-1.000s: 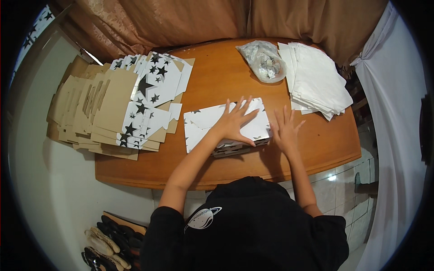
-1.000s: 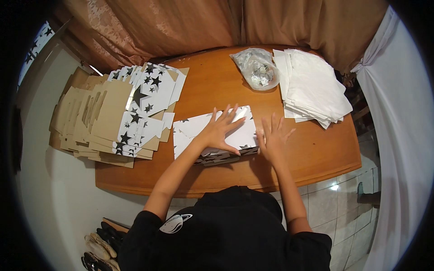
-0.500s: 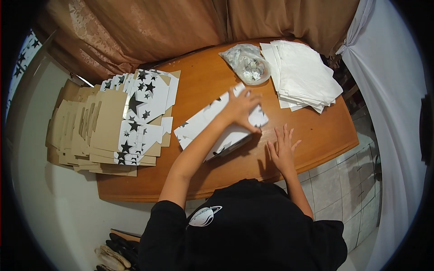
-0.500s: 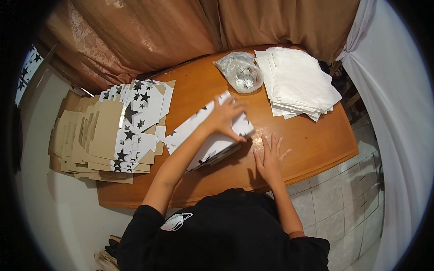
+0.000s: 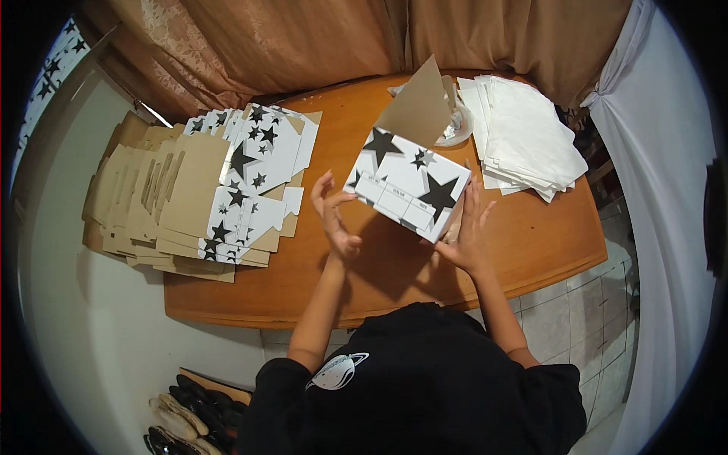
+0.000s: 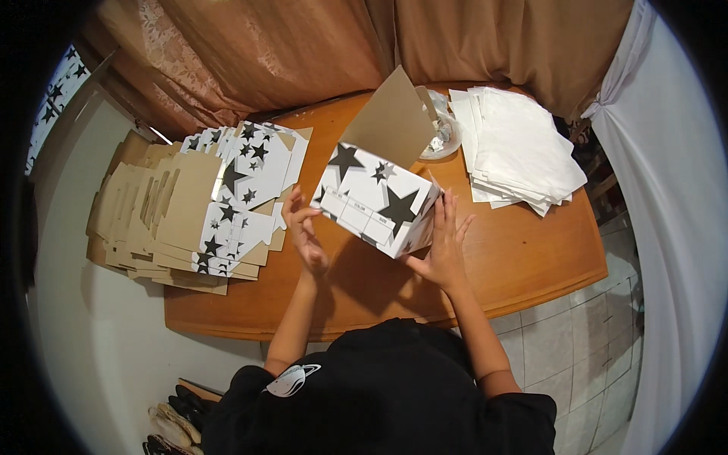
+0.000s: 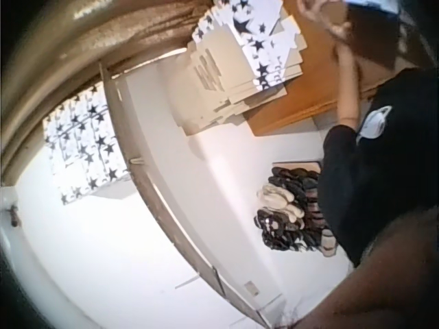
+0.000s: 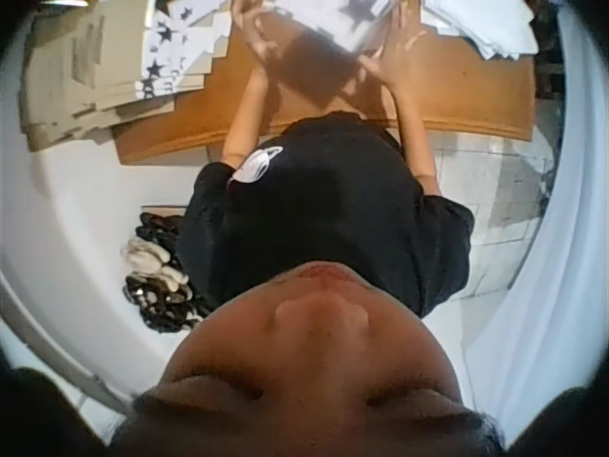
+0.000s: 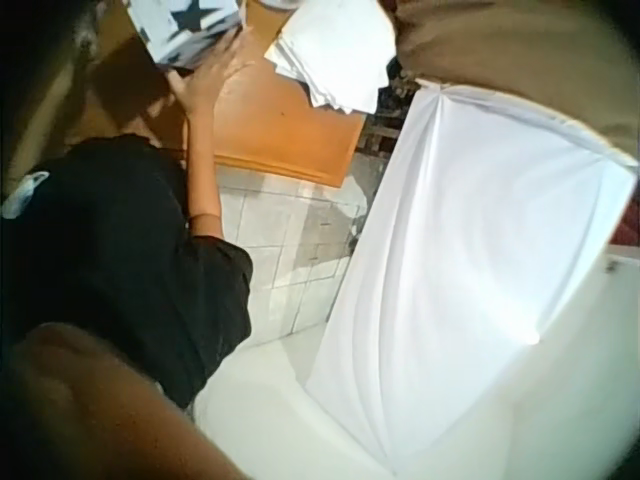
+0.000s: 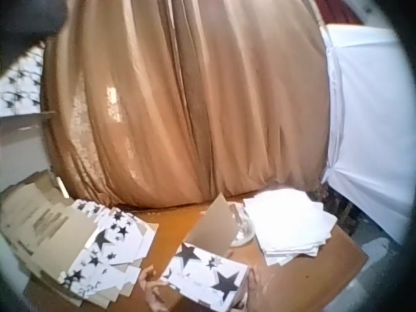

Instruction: Folding cardboard shoe boxes, inserting tissue paper, and stacking the completed boxes on a shelf.

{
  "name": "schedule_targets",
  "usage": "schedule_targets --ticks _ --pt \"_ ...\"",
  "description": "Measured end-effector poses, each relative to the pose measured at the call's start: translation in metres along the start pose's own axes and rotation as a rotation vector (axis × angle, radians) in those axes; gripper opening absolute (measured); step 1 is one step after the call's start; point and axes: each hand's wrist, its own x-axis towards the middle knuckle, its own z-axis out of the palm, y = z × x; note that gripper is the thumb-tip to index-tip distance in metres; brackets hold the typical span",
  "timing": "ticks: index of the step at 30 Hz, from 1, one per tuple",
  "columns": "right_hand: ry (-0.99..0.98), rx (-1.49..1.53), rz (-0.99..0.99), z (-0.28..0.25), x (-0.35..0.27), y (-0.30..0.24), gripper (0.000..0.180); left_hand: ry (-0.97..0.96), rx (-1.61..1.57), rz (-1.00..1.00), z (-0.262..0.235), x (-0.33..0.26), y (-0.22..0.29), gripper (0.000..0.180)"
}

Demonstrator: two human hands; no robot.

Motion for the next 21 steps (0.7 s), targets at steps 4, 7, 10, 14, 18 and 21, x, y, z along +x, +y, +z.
schedule_targets --ticks 4,7,10,14,18,21 --pt "-0.014 0.056 -0.15 0.0 -0.006 0.002 0.105 -0.141 0.061 -0.283 -0.045 0.011 0.016 0.075" --pt "-0.02 0.02 -0.306 0.009 -0.011 -0.005 0.101 -0.308 0.273 -0.178 -0.056 0.047 0.034 0.071" --pt "0.003 0.052 -0.372 0.022 -0.014 -0.009 0.095 -0.493 0.503 -0.176 -0.056 0.064 0.038 0.049" --pt "0.027 0.05 -0.399 0.029 -0.017 -0.021 0.084 -0.388 0.471 -0.406 -0.041 0.059 0.029 0.045" --pt "-0.048 0.069 -0.41 0.022 -0.022 -0.026 0.076 -0.298 0.477 -0.435 -0.05 0.053 0.014 0.05" --pt "-0.077 0.107 -0.35 0.023 -0.037 -0.016 0.071 -0.322 0.434 -0.521 -0.06 0.051 0.009 0.053"
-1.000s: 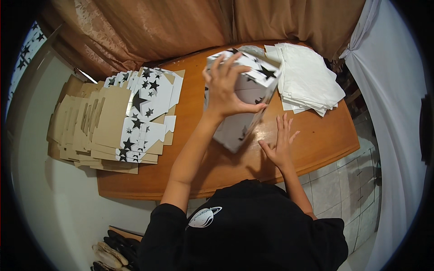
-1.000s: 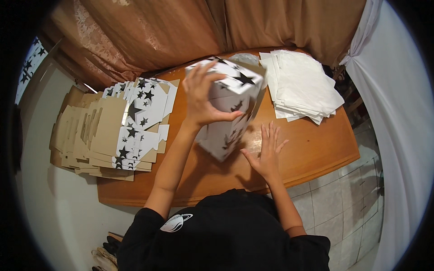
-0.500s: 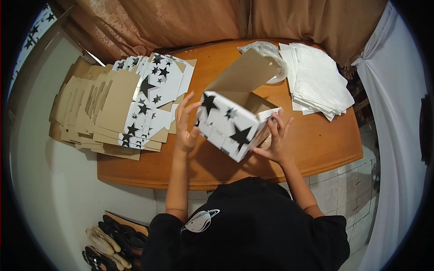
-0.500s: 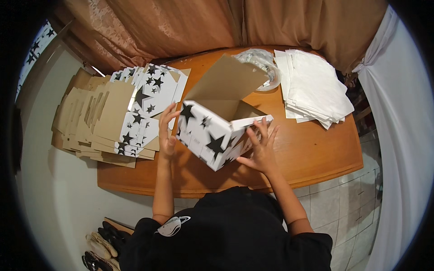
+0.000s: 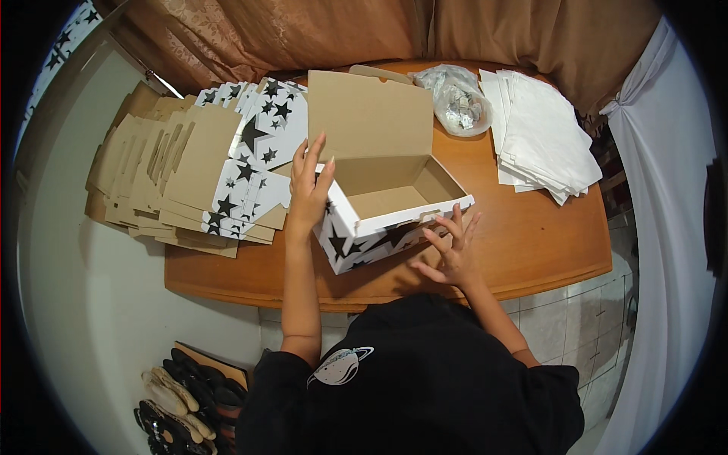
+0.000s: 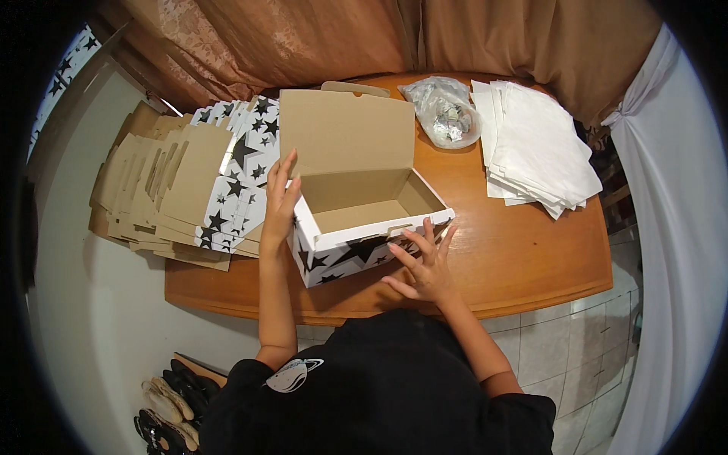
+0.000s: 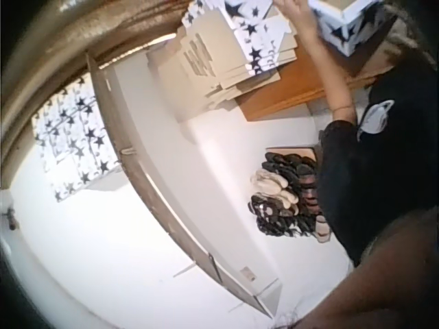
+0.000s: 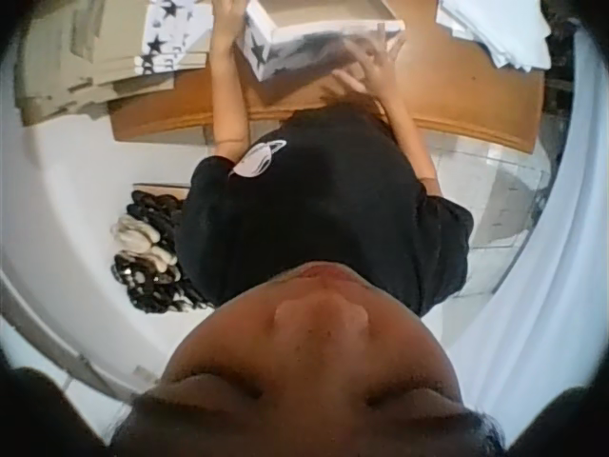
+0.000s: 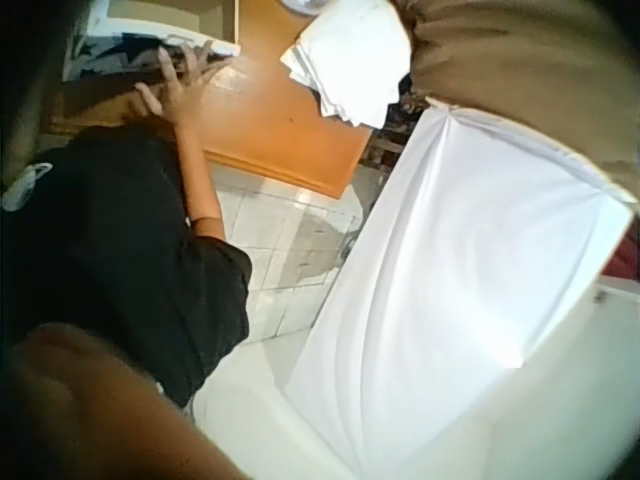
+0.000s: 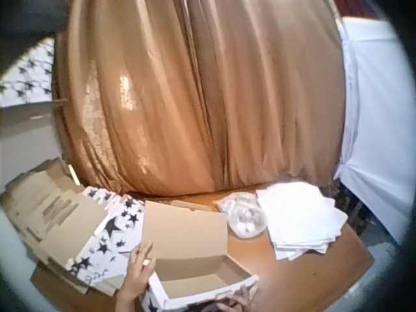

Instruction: Folding cardboard shoe boxes, inserting tissue paper, and stacking the completed boxes on a shelf.

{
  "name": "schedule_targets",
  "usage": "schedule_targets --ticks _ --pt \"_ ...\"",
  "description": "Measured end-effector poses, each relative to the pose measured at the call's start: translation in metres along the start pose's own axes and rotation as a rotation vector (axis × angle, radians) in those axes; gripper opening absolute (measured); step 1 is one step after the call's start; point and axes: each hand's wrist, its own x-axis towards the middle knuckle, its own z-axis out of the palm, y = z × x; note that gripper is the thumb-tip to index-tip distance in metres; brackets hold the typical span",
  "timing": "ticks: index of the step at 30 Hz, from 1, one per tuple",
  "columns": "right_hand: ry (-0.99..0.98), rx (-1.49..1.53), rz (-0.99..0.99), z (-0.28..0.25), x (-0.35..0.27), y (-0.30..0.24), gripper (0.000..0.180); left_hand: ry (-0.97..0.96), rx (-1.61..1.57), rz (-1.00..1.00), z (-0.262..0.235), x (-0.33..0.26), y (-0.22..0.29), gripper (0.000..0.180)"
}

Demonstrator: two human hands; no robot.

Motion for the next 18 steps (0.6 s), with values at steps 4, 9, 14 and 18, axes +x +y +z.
schedule_targets --ticks 4,9,14,18 --pt "0.019 -0.016 0.096 0.002 -0.011 0.007 0.061 -0.317 0.348 -0.155 -0.011 -0.016 -0.057 0.067" --pt "0.001 -0.108 0.21 -0.003 -0.014 0.012 0.052 -0.324 0.383 -0.372 0.029 -0.051 -0.078 0.059" --pt "-0.059 -0.182 0.273 -0.004 -0.014 0.022 0.052 -0.261 0.575 -0.353 0.039 -0.054 -0.071 0.054" --pt "-0.154 -0.279 0.382 -0.001 0.0 0.036 0.057 -0.222 0.606 -0.28 0.039 -0.056 -0.076 0.056"
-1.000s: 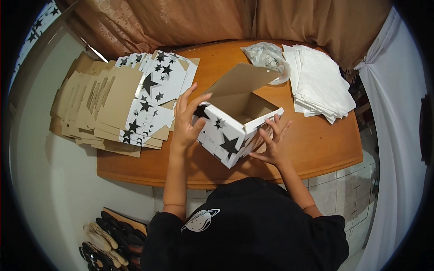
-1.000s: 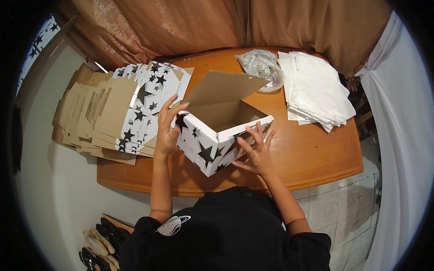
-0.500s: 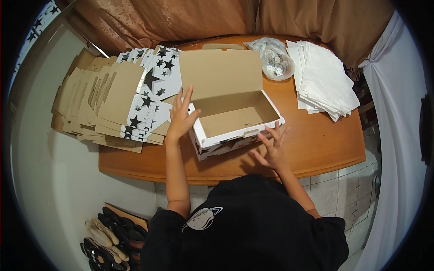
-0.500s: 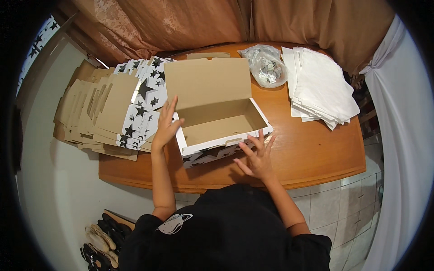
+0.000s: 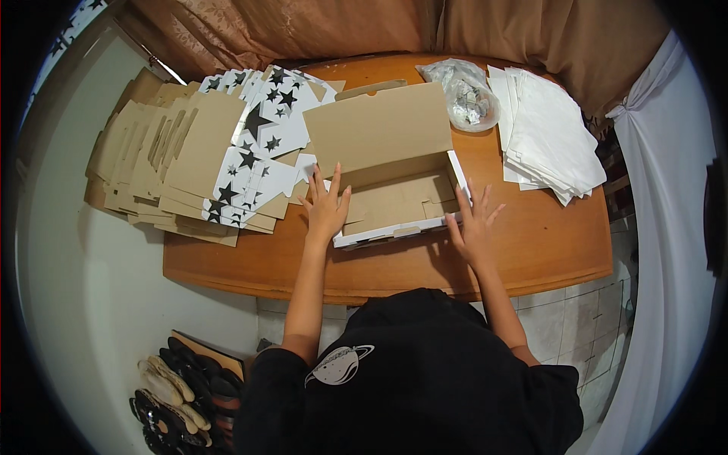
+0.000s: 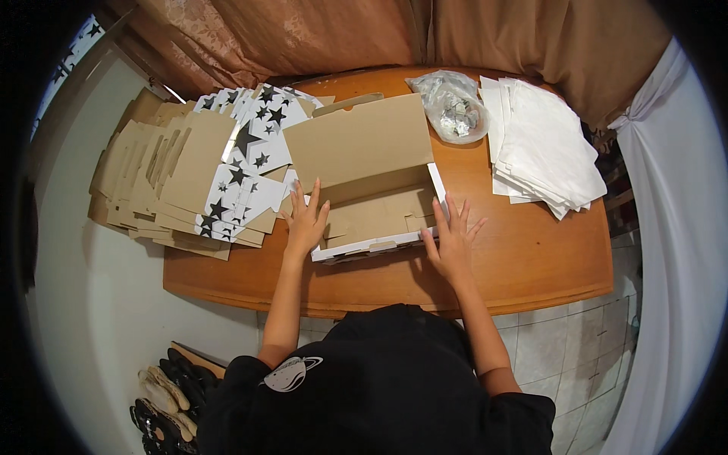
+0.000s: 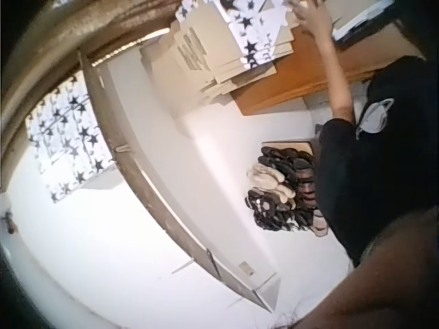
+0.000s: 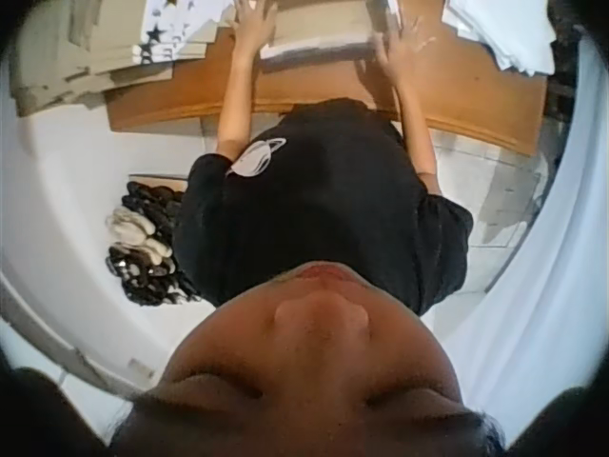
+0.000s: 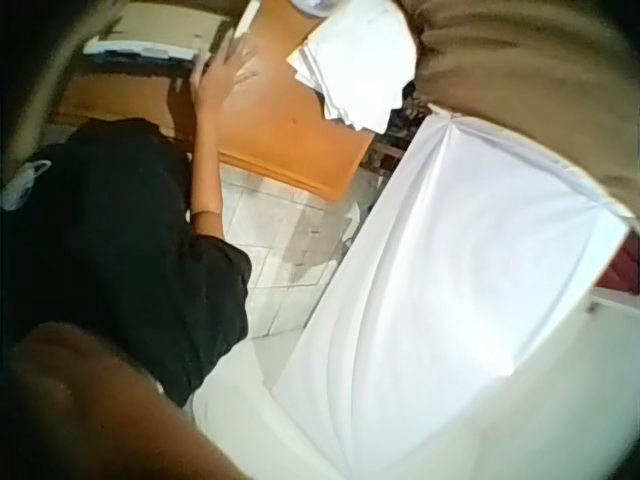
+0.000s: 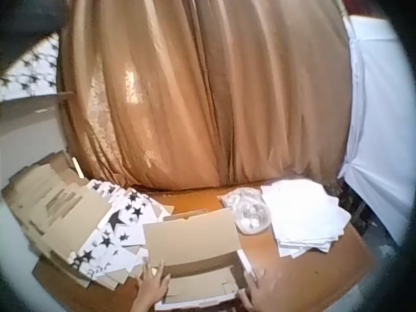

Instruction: Folding cardboard shoe boxes, inserting tissue paper, and stacking the completed boxes on a shelf.

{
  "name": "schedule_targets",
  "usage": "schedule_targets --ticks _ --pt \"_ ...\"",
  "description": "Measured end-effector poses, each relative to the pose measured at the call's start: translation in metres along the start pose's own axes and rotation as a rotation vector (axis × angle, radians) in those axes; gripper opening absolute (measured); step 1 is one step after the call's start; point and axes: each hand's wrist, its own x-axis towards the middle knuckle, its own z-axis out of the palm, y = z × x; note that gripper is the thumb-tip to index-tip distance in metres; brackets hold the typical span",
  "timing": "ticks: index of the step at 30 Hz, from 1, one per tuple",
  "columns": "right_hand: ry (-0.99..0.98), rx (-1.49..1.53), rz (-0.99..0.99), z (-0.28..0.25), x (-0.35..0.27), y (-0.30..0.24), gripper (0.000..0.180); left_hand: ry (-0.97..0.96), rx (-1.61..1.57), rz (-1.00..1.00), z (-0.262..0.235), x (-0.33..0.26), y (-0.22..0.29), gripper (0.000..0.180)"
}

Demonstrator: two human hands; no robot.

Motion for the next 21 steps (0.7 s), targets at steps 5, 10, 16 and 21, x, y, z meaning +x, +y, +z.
schedule_targets --ticks 5,10,16,21 --pt "-0.268 -0.182 0.209 0.007 0.022 0.005 0.059 0.02 0.106 0.031 0.007 0.003 -0.006 0.06" --pt "-0.323 -0.338 0.216 0.01 0.024 -0.004 0.06 0.012 0.146 0.033 0.003 0.008 -0.003 0.06" --pt "-0.296 -0.261 0.244 0.009 0.023 -0.002 0.06 0.087 0.333 0.023 0.009 0.007 0.018 0.061" --pt "-0.205 0.051 0.316 0.002 0.02 0.004 0.058 0.105 0.188 0.254 0.019 0.0 0.081 0.062"
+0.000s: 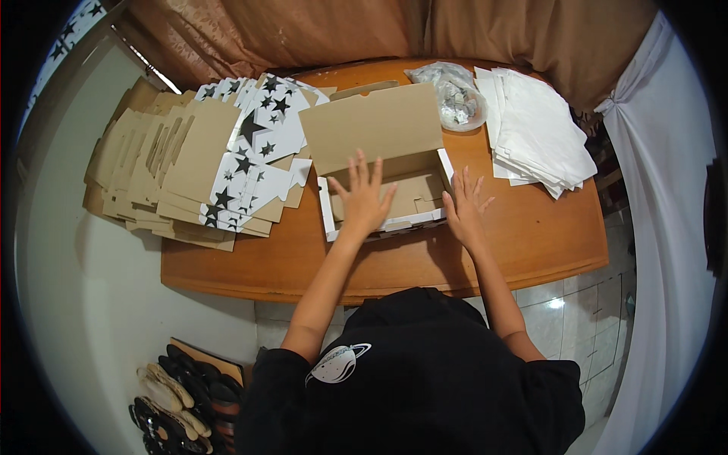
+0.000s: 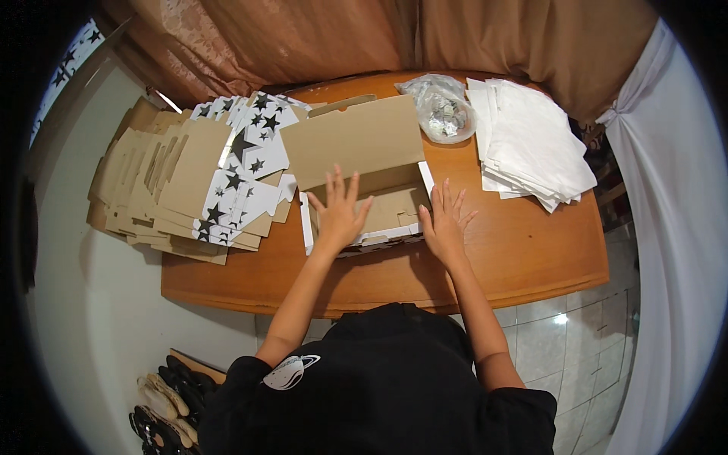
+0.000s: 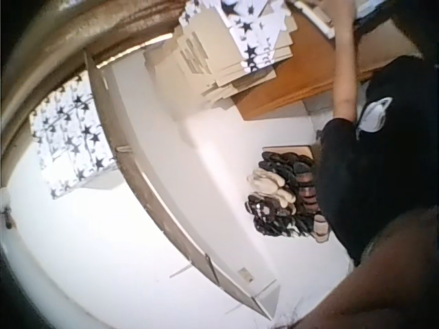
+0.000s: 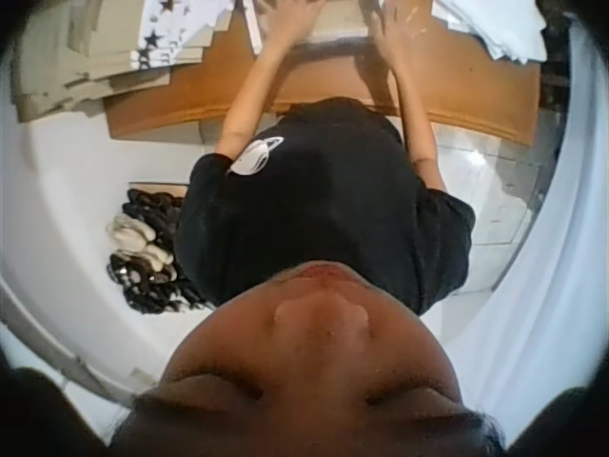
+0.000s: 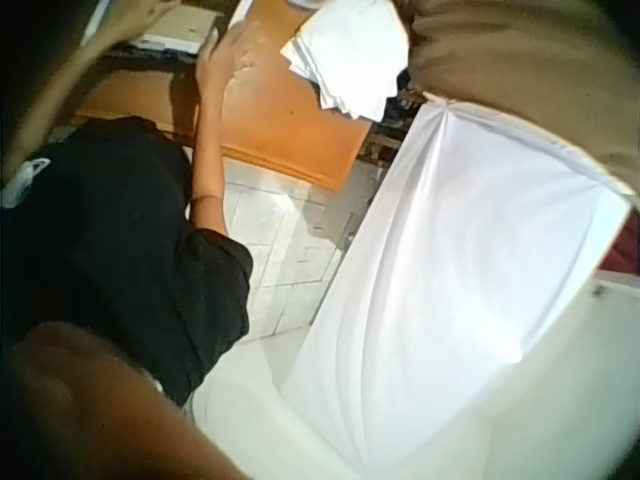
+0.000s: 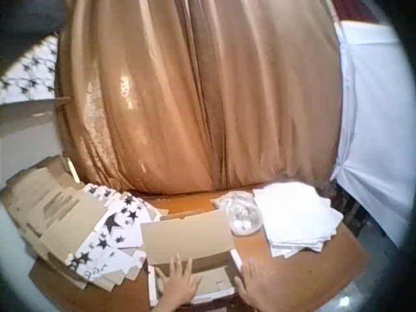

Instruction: Folding cardboard shoe boxes, inserting tissue paper, and stacking the completed boxes on a shelf.

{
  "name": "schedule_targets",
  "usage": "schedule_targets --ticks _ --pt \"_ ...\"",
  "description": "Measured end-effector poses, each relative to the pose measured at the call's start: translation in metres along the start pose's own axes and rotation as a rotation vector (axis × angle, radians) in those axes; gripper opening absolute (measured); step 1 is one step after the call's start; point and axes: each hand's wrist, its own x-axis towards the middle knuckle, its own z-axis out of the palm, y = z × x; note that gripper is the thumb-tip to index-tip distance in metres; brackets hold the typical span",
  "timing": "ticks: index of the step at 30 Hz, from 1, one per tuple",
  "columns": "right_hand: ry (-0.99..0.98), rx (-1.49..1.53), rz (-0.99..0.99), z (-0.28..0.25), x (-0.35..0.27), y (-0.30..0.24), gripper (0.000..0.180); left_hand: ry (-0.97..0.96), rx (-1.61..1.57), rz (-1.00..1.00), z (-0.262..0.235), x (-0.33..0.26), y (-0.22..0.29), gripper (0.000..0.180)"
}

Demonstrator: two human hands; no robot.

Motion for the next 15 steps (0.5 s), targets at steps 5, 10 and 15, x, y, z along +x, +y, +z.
schedule_targets --ticks 5,10,15 --pt "0.187 0.001 -0.01 -0.006 0.001 0.021 0.054 0.026 -0.146 0.293 0.012 0.025 0.058 0.062" --pt "0.306 -0.024 0.066 -0.015 0.004 0.053 0.05 -0.039 -0.147 0.495 0.041 0.054 0.101 0.061" --pt "0.406 -0.064 0.211 -0.027 0.017 0.094 0.043 0.022 -0.198 0.703 0.068 0.083 0.143 0.059"
